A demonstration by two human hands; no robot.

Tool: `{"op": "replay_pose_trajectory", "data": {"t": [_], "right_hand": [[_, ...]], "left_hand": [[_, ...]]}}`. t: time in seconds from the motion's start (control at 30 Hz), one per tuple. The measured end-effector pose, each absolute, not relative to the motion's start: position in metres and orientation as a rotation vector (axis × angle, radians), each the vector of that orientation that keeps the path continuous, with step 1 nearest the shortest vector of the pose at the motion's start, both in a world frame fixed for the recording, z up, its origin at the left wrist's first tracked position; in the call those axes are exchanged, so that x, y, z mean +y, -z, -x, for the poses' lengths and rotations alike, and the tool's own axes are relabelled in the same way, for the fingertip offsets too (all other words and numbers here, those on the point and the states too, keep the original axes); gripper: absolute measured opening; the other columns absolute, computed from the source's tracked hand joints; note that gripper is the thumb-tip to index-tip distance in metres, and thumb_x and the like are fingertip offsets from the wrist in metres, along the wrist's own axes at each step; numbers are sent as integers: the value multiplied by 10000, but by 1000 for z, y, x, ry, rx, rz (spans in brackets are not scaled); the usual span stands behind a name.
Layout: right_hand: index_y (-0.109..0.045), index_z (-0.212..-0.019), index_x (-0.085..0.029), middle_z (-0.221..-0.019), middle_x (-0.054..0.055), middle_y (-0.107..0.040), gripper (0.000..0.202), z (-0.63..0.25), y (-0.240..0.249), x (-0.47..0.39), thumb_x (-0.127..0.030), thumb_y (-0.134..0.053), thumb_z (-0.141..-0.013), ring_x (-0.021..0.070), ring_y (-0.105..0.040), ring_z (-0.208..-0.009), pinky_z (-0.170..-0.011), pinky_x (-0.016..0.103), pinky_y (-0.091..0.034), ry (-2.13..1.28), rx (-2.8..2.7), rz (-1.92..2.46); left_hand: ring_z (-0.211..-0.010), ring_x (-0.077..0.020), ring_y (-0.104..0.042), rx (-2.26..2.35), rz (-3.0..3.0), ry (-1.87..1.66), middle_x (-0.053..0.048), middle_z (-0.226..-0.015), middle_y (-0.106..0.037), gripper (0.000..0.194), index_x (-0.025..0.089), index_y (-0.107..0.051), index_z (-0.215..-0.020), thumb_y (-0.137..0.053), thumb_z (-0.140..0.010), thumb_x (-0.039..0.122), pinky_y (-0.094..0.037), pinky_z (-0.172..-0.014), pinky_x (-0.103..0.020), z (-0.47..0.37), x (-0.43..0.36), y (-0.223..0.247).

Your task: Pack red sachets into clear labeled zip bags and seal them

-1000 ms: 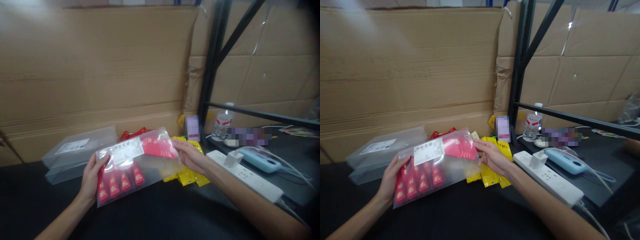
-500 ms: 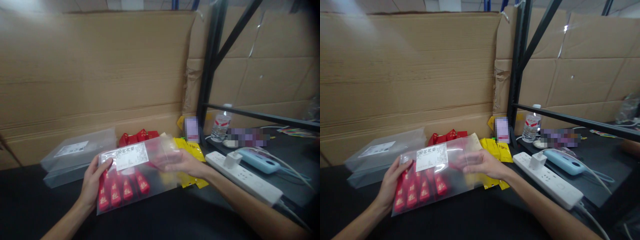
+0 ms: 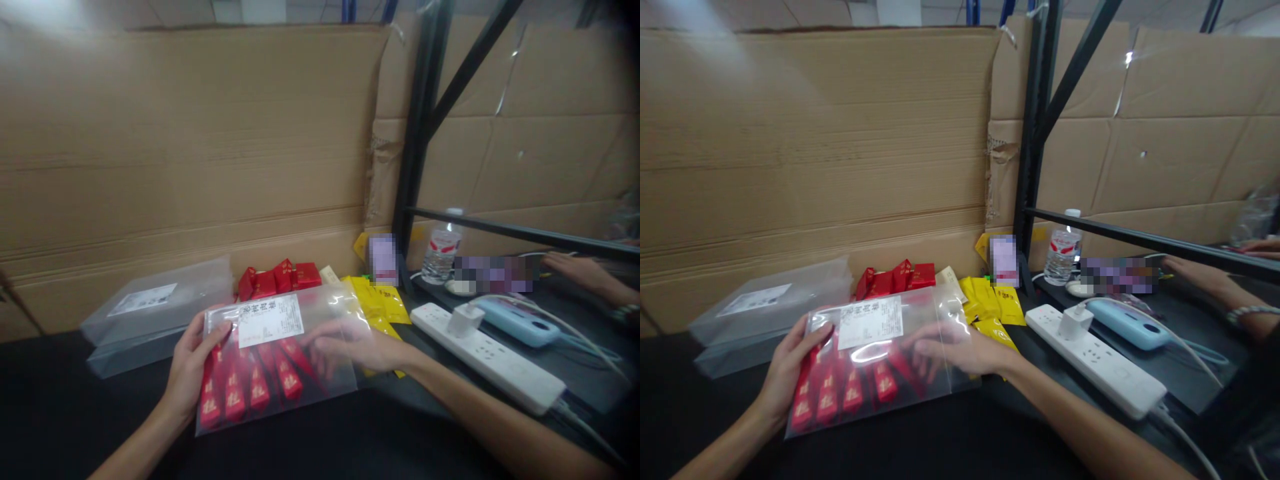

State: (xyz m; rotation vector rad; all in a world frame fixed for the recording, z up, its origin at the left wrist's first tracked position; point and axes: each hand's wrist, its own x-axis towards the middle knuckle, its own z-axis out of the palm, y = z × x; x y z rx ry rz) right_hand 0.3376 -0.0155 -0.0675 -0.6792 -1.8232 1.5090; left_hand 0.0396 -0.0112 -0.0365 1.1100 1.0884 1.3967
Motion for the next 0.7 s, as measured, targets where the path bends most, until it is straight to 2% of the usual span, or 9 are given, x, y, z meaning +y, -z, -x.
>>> {"op": "replay_pose_trajectory", "data": {"t": [0.07,0.17,0.23,0.4,0.57,0.7], "right_hand": [[-720,-1232,-234,-963,39,-728,391,-337,68,-15,-502,-630,-962,155,-705,-853,-759,288,-603,-1516,-1823,648],[-746,-1193,-250,-1202,66,-713,350,-337,64,-17,-486,-606,-977,200,-675,-1088,-857,318,-608,-1490,-1863,629],[-741,-1221,-261,-1309,66,-682,357,-337,62,-19,-483,-589,-986,218,-648,-1172,-894,334,-605,-1481,-1891,623],[-729,-1247,-267,-1304,68,-696,352,-336,61,-20,-466,-595,-989,215,-670,-1166,-888,328,-608,-1485,-1887,627],[-735,-1198,-233,-1180,85,-747,371,-343,63,-16,-491,-663,-941,205,-726,-1044,-867,346,-608,-1569,-1719,680],[-750,-1165,-215,-1123,88,-766,370,-353,56,-14,-481,-699,-914,221,-737,-1008,-871,390,-606,-1447,-1725,687]], "left_hand": [[-664,-218,-746,1081,-1104,-1389,-22,-965,-794,571,240,-668,-1147,-900,-648,394,-601,-605,-305,-39,-11,37],[-655,-209,-739,1078,-1106,-1382,-20,-957,-793,566,244,-664,-1154,-898,-660,393,-605,-601,-303,-39,-11,37],[-644,-201,-731,1077,-1118,-1382,-15,-935,-789,565,244,-663,-1158,-896,-665,393,-604,-590,-297,-39,-10,36],[-657,-202,-730,1077,-1128,-1368,-6,-909,-782,562,247,-659,-1156,-895,-671,402,-603,-584,-293,-39,-11,37],[-609,-178,-715,1106,-1118,-1370,4,-896,-777,522,236,-676,-1108,-895,-663,399,-591,-599,-285,-36,-9,38],[-638,-188,-724,1103,-1113,-1370,12,-858,-768,523,233,-677,-1110,-895,-662,389,-591,-609,-284,-34,-7,39]]}}
